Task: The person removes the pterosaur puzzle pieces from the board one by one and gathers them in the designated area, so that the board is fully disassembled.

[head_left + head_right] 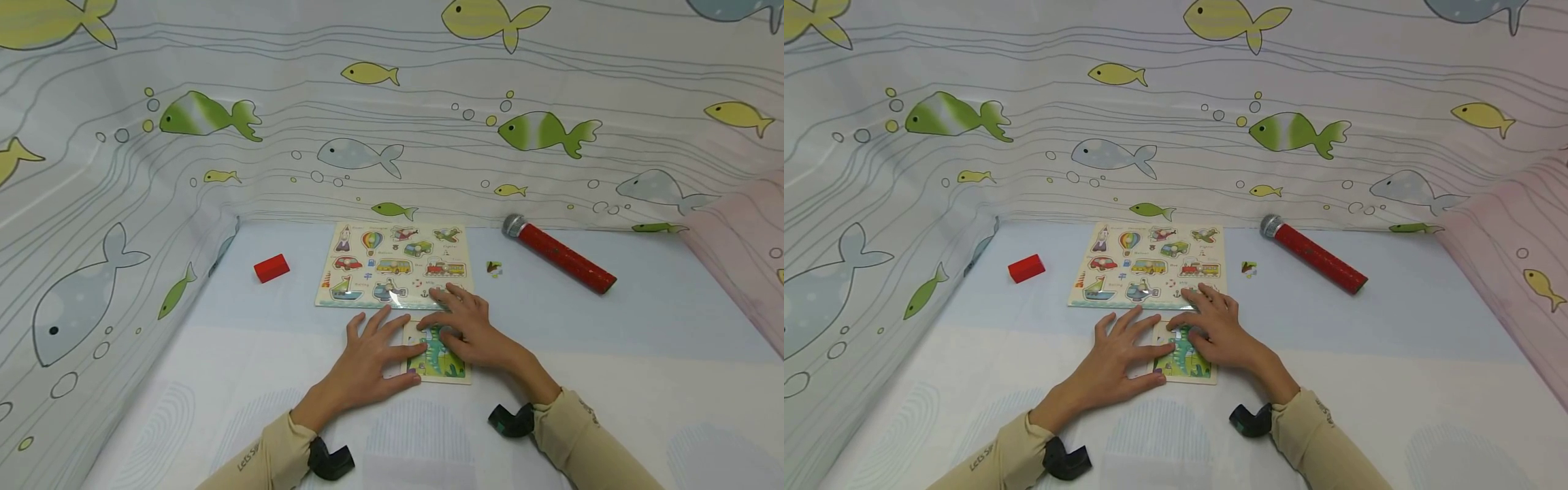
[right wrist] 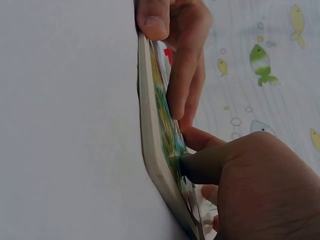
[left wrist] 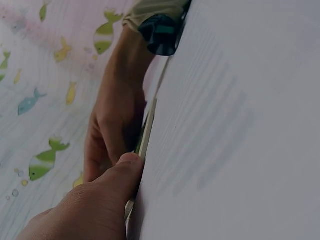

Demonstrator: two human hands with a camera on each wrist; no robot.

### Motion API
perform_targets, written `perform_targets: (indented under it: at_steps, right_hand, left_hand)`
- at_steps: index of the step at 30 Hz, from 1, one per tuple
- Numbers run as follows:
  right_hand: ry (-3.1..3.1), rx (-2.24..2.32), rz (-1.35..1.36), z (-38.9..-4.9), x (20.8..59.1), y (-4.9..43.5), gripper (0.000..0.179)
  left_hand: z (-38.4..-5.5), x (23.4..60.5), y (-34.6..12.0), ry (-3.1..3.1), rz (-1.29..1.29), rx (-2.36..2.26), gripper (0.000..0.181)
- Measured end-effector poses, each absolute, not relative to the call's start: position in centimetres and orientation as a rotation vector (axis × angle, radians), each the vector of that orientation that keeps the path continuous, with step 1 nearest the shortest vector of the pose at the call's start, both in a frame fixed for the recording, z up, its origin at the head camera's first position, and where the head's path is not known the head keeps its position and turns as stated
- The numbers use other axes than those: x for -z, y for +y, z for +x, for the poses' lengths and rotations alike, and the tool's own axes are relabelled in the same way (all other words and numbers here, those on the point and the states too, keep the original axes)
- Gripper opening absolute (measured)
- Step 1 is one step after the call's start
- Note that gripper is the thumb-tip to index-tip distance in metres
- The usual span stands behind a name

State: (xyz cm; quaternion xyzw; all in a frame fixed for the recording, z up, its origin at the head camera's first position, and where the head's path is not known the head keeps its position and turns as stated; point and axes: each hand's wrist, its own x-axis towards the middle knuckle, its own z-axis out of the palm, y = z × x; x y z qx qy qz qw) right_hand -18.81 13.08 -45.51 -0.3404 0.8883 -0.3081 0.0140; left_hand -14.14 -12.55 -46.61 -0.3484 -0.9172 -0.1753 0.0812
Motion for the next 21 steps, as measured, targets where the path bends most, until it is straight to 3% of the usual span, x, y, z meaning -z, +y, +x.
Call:
perform_targets:
  at_steps: [21]
  right_hand:
    - [2.773,1.101,-0.986,-19.33,46.13,13.73,0.024]
  left_hand:
    - [-14.06,46.67,-12.64,-2.742,-1.034,0.517,0.047]
